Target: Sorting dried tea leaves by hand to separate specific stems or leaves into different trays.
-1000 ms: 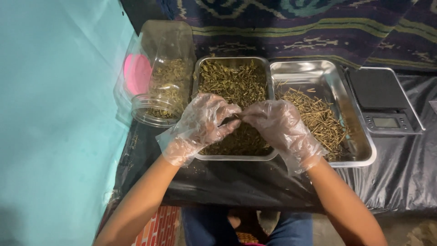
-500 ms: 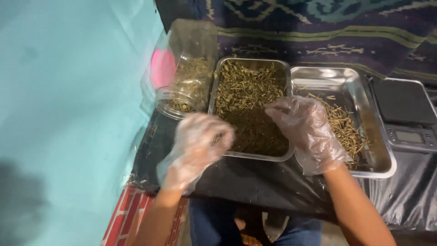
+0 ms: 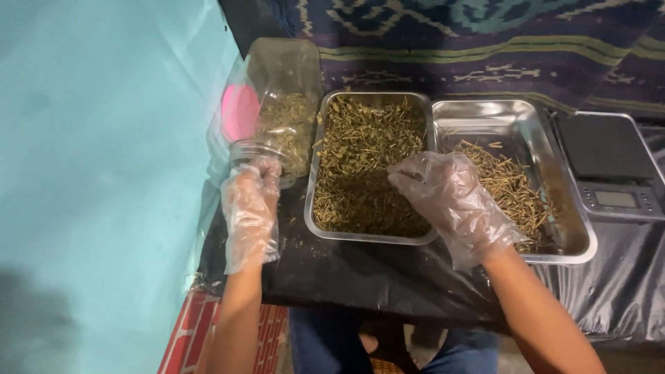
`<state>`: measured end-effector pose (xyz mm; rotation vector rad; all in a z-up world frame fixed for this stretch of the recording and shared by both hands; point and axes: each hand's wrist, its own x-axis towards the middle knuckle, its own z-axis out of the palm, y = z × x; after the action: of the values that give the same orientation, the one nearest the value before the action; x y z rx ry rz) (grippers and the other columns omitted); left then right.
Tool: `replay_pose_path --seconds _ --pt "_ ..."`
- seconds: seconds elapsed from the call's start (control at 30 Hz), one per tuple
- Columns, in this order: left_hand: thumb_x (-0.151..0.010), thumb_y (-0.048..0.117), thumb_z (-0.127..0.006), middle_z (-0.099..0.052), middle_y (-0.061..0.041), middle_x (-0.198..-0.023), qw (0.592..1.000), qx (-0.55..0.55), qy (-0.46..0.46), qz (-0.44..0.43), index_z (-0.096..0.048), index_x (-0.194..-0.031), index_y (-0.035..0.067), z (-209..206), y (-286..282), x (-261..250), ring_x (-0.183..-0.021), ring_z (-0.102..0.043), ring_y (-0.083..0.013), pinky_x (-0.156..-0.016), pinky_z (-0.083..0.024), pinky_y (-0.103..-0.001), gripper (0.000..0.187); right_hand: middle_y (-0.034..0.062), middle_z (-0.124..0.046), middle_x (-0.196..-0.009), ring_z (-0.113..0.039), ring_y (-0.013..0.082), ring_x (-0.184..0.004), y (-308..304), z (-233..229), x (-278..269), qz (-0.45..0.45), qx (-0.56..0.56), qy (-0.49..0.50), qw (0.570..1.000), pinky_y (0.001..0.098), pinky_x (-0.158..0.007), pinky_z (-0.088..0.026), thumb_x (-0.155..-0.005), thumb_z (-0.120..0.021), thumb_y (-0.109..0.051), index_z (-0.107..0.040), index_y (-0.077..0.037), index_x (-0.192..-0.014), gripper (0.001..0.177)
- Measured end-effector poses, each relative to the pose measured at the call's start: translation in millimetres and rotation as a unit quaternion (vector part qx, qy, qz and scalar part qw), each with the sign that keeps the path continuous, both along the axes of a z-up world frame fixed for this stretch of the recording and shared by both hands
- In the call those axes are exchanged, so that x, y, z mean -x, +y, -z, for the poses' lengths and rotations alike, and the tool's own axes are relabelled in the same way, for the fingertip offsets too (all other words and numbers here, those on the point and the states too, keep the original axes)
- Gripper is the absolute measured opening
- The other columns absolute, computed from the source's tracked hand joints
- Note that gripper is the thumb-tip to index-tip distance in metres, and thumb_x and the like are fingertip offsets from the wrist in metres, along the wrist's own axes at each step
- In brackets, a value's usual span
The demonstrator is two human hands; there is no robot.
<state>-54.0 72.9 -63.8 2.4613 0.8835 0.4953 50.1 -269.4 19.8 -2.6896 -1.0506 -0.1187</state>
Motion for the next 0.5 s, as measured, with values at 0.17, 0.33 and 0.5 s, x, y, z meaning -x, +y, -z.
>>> replay_pose_path --seconds 0.17,0.33,0.5 --pt "-0.118 0.059 -0.069 -0.082 -0.013 -0.09 0.982 -0.172 0.076 0.012 -0.087 -0.099 0.017 -25 -24 28 -0.085 -0.083 -0.0319 -0.077 -0.07 -0.041 0.049 0.0071 -0.082 -0.103 -0.083 0.0267 -0.092 1 13 2 -0.025 -0.196 -0.011 0.98 0.0306 -0.068 -0.068 -0.11 -0.078 -0.042 -0.084 -0.019 -0.124 0.027" --pt "-0.11 0.067 -0.069 -0.085 -0.003 -0.084 0.992 -0.102 -0.028 0.074 -0.085 -0.102 0.031 -49 -67 58 -0.085 -0.086 -0.0279 -0.073 -0.069 -0.04 0.04 0.0086 -0.074 -0.092 -0.076 0.023 -0.077 -14 42 -21 -0.157 -0.258 -0.185 0.935 0.0233 -0.053 -0.058 -0.113 -0.075 -0.042 -0.076 -0.012 -0.127 0.033" --pt "-0.104 0.045 -0.084 -0.085 0.002 -0.096 0.911 -0.129 -0.251 0.301 -0.081 -0.119 0.035 -28 -77 39 -0.091 -0.082 -0.0214 -0.101 -0.066 -0.034 0.018 -0.0014 -0.077 -0.103 -0.073 0.0155 -0.077 -13 33 -13 -0.055 -0.177 -0.095 0.978 0.0213 -0.049 -0.053 -0.113 -0.073 -0.056 -0.077 -0.027 -0.134 0.036"
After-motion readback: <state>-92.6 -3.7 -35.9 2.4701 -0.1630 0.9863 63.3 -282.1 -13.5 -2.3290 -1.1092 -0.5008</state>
